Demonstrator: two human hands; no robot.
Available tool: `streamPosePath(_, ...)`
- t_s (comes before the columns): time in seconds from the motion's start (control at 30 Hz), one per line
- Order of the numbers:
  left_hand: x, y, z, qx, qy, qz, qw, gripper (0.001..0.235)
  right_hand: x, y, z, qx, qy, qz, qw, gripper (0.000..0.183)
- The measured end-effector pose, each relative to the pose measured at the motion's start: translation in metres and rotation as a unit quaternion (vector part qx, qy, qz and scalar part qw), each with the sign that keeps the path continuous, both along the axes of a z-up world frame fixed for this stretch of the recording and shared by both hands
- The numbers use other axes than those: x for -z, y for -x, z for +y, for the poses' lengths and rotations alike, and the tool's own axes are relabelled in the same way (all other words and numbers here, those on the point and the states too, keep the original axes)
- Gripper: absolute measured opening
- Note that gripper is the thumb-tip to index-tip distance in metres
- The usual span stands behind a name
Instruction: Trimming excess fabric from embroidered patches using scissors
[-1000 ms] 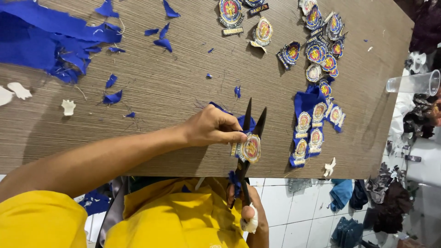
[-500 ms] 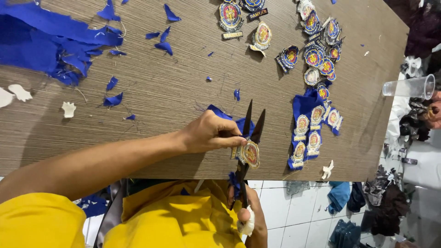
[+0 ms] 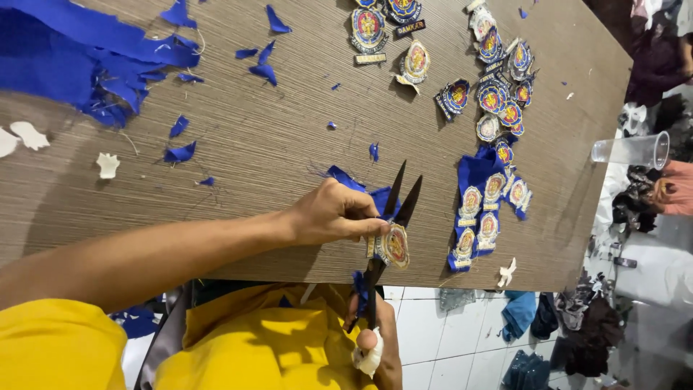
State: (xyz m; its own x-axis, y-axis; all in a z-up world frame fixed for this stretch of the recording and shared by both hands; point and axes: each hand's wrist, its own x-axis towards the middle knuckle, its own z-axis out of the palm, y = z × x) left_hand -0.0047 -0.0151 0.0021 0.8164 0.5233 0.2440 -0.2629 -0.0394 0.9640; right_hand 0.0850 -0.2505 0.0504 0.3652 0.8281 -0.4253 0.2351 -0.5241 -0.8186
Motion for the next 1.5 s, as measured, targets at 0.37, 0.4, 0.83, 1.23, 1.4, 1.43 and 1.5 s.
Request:
streamPosePath(0.37,-0.005,0.003,-0.001,0.02,0.026,-0.005,0.999,0.028,0.019,0.005,-0.008,0.037,-0.042,0.085,0.995,0.1)
streamPosePath(0.4,-0.005,0.003,0.0,0.02,0.027,0.003,0.999,0.03,0.017,0.006,-0.006,0.035,-0.045,0.07,0.996,0.099)
streamPosePath(0.83,-0.009,0.005,-0.003,0.014,0.059,0.014,0.998,0.026,0.031,0.013,-0.011,0.12,0.001,0.099,0.988,0.108)
streamPosePath(1.23,0.001,-0.004,-0.001,0.004,0.019,0.069,0.997,0.026,0.031,0.008,-0.014,0.178,0.001,0.06,0.982,0.085)
streamPosePath(1.4,0.003,-0.007,-0.003,0.017,0.071,0.062,0.995,0.02,0.054,-0.013,-0.033,0.281,-0.073,0.169,0.942,0.079)
streamPosePath(1.43,0.003,-0.006,-0.001,0.02,0.066,0.063,0.996,0.02,0.052,-0.015,-0.034,0.284,-0.078,0.171,0.94,0.079)
streamPosePath(1.5,0.002,-0.006,-0.001,0.022,0.078,0.062,0.995,0.015,0.047,-0.019,-0.038,0.328,-0.031,0.171,0.929,0.075)
